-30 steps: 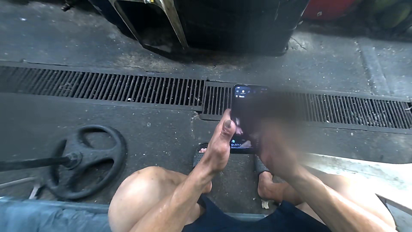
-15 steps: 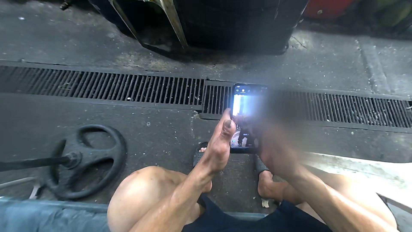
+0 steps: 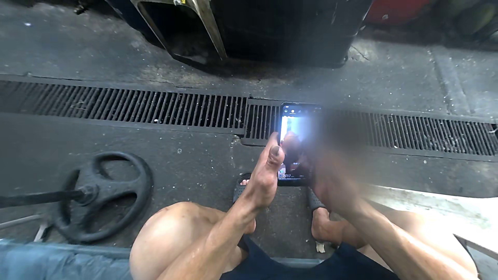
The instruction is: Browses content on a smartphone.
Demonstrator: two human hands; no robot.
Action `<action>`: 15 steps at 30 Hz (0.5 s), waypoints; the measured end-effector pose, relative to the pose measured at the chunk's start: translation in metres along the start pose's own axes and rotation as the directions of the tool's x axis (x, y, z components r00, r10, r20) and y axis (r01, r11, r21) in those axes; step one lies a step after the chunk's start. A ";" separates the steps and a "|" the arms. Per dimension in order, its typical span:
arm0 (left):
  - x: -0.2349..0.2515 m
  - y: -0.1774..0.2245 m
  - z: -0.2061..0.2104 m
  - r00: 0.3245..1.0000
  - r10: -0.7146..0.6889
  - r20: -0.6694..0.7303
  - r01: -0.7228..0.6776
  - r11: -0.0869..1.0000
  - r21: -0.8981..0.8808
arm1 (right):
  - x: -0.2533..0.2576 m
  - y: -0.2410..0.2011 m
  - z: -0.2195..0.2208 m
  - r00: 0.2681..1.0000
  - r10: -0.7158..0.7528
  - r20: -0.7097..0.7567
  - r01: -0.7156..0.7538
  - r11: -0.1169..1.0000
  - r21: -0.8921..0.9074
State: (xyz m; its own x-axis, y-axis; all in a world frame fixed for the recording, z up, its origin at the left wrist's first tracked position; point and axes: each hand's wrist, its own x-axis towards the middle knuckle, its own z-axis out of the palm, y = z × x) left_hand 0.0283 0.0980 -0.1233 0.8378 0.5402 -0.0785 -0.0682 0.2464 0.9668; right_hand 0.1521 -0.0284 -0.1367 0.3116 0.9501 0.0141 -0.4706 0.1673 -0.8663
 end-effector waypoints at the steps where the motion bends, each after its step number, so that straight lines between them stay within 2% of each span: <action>1: 0.000 0.000 0.000 1.000 -0.001 -0.002 0.001 1.000 0.001 | 0.000 0.000 0.000 1.000 -0.001 0.005 0.001 1.000 -0.001; 15: 0.000 -0.002 0.000 0.999 -0.019 -0.028 0.019 1.000 0.014 | 0.001 0.002 0.000 1.000 -0.005 -0.004 0.005 1.000 0.008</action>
State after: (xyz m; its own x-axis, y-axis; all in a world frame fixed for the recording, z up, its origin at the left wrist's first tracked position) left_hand 0.0287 0.0978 -0.1251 0.8236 0.5576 -0.1036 -0.0445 0.2455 0.9684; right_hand 0.1515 -0.0270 -0.1381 0.3176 0.9481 0.0168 -0.4756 0.1745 -0.8622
